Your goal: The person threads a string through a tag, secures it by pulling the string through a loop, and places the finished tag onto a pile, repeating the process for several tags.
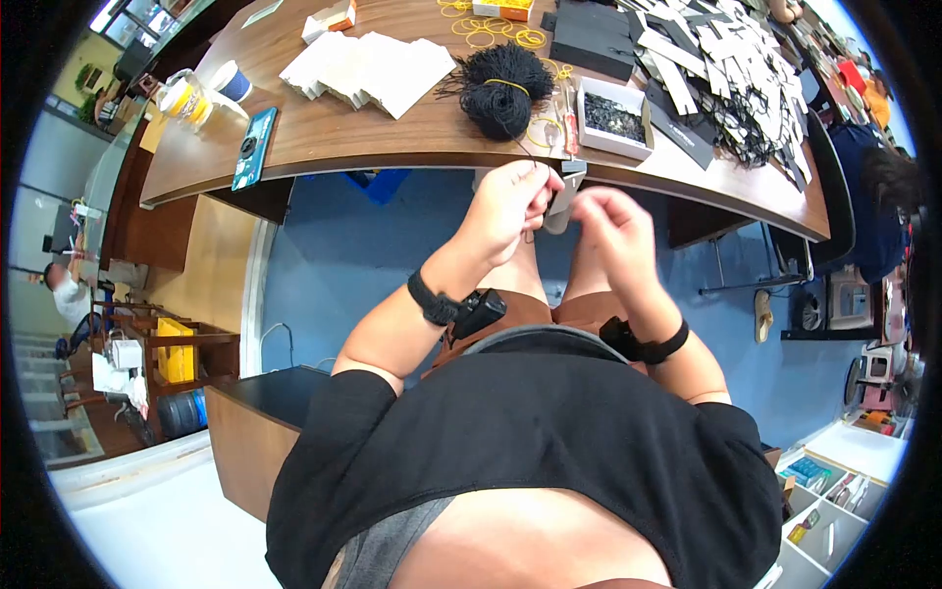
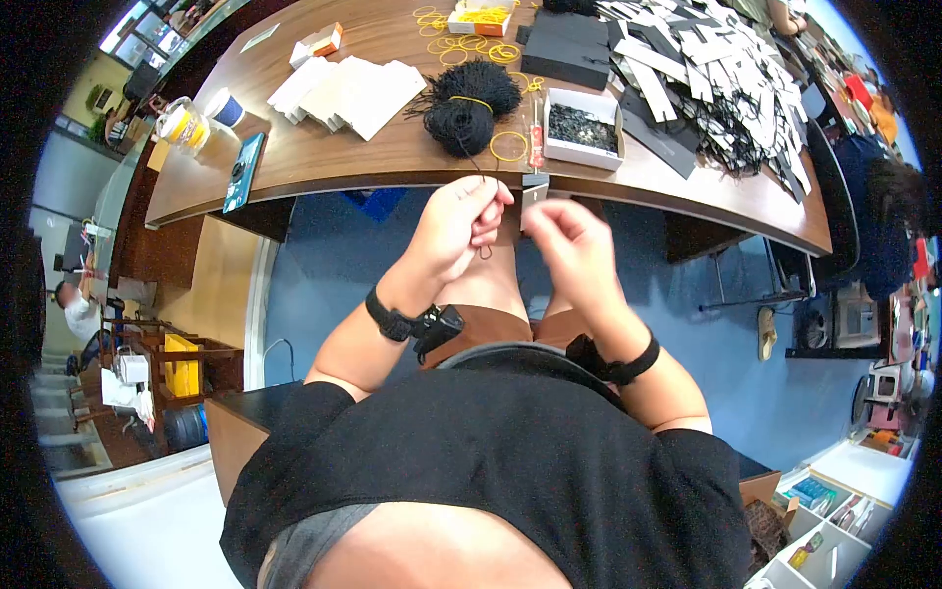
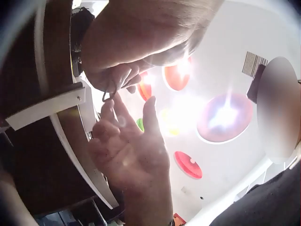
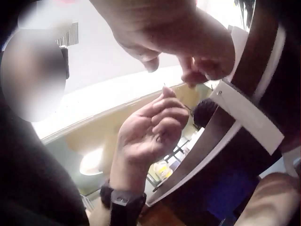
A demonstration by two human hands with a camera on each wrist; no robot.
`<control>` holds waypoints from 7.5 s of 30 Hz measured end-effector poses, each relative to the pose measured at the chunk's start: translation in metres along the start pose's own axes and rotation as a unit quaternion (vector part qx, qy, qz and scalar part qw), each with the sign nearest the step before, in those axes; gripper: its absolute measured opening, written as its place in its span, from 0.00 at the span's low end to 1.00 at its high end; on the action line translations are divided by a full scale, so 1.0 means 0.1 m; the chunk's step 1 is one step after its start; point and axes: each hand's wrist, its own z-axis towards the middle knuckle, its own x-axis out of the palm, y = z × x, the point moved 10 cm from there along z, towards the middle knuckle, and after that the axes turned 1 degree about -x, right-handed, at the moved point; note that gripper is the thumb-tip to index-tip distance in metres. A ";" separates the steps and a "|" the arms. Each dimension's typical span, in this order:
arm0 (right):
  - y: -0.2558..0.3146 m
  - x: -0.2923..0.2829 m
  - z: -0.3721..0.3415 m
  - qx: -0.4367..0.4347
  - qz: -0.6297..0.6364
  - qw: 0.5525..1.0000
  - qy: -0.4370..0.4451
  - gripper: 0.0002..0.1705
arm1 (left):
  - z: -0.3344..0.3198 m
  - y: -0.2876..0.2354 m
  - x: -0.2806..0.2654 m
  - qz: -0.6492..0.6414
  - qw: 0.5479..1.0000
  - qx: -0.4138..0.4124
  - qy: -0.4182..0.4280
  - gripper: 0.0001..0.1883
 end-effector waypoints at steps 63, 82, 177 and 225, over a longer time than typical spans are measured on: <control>0.34 -0.55 1.26 -0.136 -0.660 0.737 -0.053 0.06 | 0.02 -0.04 0.04 0.129 0.982 0.125 -0.062 0.11; 0.28 0.04 0.39 0.154 0.283 0.926 0.197 0.07 | -0.42 -0.66 0.43 0.423 0.812 0.381 -0.128 0.11; 0.05 -0.05 -0.03 0.067 0.104 0.988 0.089 0.16 | -0.22 0.02 0.18 0.093 0.994 0.051 -0.021 0.05; -0.15 0.15 -0.04 0.184 0.293 0.926 0.149 0.07 | -0.08 0.25 0.23 -0.083 0.996 -0.024 0.027 0.06</control>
